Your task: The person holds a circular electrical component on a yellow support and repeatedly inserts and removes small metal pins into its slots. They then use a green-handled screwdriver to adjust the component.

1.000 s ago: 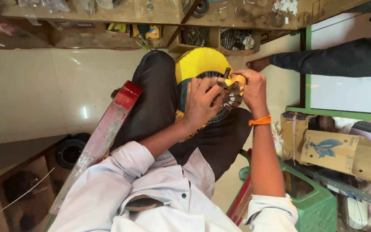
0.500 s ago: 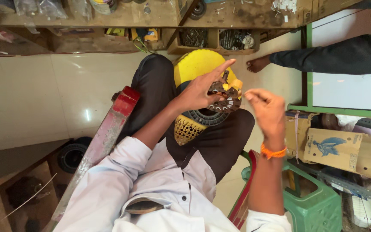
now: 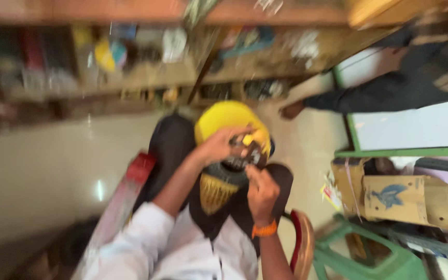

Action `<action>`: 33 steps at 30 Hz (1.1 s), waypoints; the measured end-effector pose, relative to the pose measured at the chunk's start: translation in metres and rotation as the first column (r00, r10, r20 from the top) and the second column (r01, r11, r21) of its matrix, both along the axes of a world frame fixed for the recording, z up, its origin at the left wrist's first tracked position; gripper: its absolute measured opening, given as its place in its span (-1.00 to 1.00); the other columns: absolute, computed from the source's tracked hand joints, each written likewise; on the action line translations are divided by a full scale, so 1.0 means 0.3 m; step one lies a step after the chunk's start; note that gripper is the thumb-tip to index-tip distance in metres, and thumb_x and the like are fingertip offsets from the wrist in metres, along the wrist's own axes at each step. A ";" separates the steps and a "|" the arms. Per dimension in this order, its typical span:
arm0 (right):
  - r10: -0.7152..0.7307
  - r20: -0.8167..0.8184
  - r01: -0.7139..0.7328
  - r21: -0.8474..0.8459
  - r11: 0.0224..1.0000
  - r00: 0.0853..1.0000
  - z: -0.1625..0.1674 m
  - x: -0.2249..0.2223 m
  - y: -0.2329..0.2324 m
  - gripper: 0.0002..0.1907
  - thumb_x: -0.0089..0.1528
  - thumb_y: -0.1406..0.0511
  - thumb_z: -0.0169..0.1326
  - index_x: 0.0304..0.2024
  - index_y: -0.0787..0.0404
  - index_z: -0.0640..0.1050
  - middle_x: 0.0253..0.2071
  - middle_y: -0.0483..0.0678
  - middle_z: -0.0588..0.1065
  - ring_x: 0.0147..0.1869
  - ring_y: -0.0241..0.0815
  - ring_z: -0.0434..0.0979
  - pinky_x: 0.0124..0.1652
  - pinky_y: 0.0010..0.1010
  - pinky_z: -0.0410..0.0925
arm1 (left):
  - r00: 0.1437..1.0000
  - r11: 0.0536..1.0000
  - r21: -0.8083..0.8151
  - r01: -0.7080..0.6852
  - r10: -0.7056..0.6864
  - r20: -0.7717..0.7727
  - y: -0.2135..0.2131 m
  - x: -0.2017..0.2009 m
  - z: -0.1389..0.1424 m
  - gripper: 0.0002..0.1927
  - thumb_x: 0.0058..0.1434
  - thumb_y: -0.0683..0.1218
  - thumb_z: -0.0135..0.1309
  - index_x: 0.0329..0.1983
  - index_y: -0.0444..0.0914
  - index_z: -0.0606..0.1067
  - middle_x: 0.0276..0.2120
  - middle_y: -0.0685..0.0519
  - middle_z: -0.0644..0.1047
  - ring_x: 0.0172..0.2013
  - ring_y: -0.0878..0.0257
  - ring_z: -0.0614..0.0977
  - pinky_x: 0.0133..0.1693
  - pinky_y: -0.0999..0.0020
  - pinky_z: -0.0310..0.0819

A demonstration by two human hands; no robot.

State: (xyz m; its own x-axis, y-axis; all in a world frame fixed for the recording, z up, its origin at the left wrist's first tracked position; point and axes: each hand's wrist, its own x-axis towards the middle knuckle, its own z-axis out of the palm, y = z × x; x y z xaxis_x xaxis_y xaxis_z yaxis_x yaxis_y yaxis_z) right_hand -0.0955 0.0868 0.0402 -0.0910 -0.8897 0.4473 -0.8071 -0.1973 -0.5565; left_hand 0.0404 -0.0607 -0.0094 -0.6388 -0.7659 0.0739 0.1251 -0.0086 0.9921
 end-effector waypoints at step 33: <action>0.124 0.308 -0.159 0.090 0.983 0.943 -0.329 -0.231 -0.060 -0.64 0.07 0.50 0.22 -0.11 0.10 0.74 -0.35 0.10 0.68 -0.26 -0.07 0.78 -0.25 -0.35 0.57 | 0.996 0.998 -0.007 -0.061 0.061 0.059 0.027 0.032 -0.035 -0.44 0.13 -0.10 0.29 0.20 -0.32 0.46 0.14 -0.01 0.56 0.15 0.24 0.57 0.19 0.30 0.39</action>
